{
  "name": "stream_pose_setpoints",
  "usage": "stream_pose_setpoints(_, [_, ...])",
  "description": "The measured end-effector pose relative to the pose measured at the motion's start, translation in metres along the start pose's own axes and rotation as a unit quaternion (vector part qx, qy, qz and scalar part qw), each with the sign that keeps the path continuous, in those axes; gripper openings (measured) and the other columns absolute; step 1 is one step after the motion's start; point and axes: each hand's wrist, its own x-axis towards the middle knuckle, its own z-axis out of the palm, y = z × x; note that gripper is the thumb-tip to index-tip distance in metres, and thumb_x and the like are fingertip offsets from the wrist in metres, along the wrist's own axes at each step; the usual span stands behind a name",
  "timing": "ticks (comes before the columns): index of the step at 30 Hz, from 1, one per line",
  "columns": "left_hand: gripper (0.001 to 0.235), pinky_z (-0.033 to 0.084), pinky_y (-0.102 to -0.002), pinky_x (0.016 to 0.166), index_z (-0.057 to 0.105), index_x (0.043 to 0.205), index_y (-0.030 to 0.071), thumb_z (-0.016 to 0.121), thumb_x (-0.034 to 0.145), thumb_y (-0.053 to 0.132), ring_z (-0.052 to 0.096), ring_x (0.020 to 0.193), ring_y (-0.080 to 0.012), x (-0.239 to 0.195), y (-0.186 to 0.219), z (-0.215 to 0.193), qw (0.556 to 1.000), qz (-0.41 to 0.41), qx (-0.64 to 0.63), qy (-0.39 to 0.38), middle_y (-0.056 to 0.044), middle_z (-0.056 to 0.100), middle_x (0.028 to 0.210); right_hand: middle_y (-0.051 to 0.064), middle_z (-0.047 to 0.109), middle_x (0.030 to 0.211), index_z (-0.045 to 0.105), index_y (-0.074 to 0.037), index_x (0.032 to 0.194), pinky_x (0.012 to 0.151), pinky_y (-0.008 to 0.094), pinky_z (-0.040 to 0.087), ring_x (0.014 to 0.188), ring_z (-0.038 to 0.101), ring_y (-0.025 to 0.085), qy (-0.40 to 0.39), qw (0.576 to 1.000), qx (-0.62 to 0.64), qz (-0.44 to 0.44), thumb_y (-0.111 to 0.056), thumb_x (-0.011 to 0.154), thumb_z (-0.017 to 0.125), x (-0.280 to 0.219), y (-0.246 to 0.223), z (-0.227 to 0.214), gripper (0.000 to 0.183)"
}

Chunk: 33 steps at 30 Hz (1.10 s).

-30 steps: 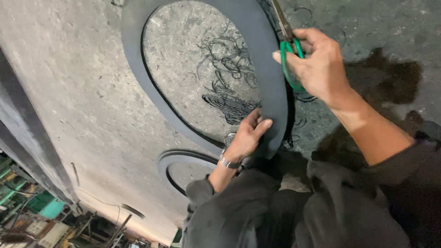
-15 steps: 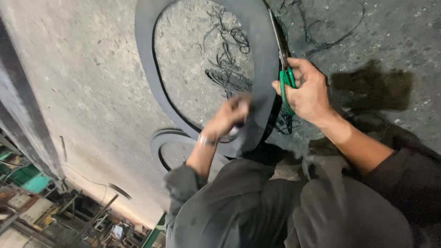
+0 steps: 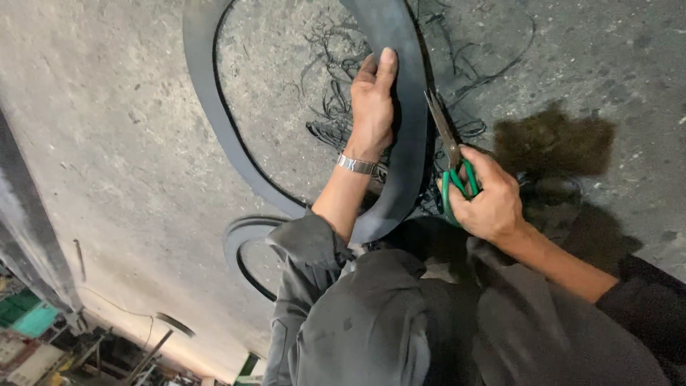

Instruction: The person trims excess material from a large circular rubber gasket using scissors.

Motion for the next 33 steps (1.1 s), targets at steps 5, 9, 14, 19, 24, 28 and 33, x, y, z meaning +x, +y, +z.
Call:
stream_pose_setpoints(5, [0.052,0.052,-0.031,0.091,0.059,0.129,-0.01,0.064,0.106,0.036,0.063,0.103,-0.0167,-0.008,0.001,0.001,1.0,0.001,-0.025,-0.005,-0.013,0.07,0.117,0.018,0.071,0.104,0.063,0.003,0.134,0.081,0.041,0.057,0.09,0.072,0.03,0.008,1.0,0.002,0.026,-0.014,0.09,0.078,-0.001,-0.003,0.007,0.049])
stream_pose_setpoints(9, [0.049,0.052,-0.03,0.09,0.059,0.128,-0.009,0.064,0.106,0.035,0.062,0.102,-0.0149,-0.009,0.005,0.004,1.0,0.008,-0.015,-0.006,-0.012,0.068,0.116,0.02,0.07,0.109,0.063,0.003,0.134,0.084,0.041,0.057,0.095,0.071,0.032,0.023,1.0,0.002,-0.004,-0.012,0.09,0.077,-0.001,-0.001,0.009,0.049])
stream_pose_setpoints(14, [0.05,0.051,-0.03,0.093,0.057,0.127,-0.01,0.064,0.105,0.034,0.062,0.105,-0.0156,-0.008,0.002,0.005,0.999,0.0,-0.034,-0.006,-0.012,0.068,0.119,0.02,0.068,0.106,0.062,0.006,0.134,0.078,0.042,0.056,0.088,0.07,0.032,0.004,1.0,-0.01,0.01,-0.012,0.088,0.077,0.0,-0.007,0.008,0.052])
stream_pose_setpoints(19, [0.049,0.051,-0.028,0.096,0.057,0.127,-0.009,0.064,0.105,0.033,0.062,0.108,-0.014,-0.006,0.0,0.004,1.0,0.0,-0.024,0.011,-0.011,0.068,0.12,0.02,0.068,0.105,0.06,0.008,0.135,0.076,0.042,0.056,0.086,0.069,0.032,-0.008,1.0,-0.013,0.013,-0.012,0.088,0.077,0.001,-0.004,0.01,0.053])
stream_pose_setpoints(24, [0.05,0.05,-0.032,0.094,0.058,0.128,-0.014,0.064,0.11,0.032,0.06,0.106,-0.0178,-0.005,-0.01,-0.001,0.999,0.003,-0.031,-0.002,-0.016,0.067,0.12,0.021,0.068,0.106,0.06,0.008,0.135,0.079,0.043,0.057,0.089,0.069,0.034,-0.007,1.0,-0.017,0.009,-0.013,0.089,0.076,0.002,-0.001,0.01,0.052])
stream_pose_setpoints(28, [0.053,0.05,-0.031,0.096,0.057,0.13,-0.014,0.065,0.108,0.033,0.061,0.109,-0.0183,-0.005,-0.003,0.003,1.0,0.005,-0.028,-0.005,-0.016,0.067,0.124,0.024,0.068,0.113,0.059,0.008,0.135,0.082,0.043,0.057,0.095,0.07,0.037,0.002,1.0,-0.017,-0.01,-0.014,0.09,0.076,0.007,-0.001,0.01,0.052])
stream_pose_setpoints(33, [0.062,0.049,-0.028,0.101,0.048,0.136,-0.013,0.065,0.102,0.036,0.061,0.115,-0.0151,-0.005,-0.002,0.003,1.0,-0.008,0.007,0.026,-0.014,0.065,0.131,0.026,0.068,0.117,0.059,0.009,0.135,0.084,0.044,0.057,0.098,0.07,0.04,-0.009,0.999,-0.031,-0.031,-0.013,0.093,0.074,0.017,0.0,0.01,0.05])
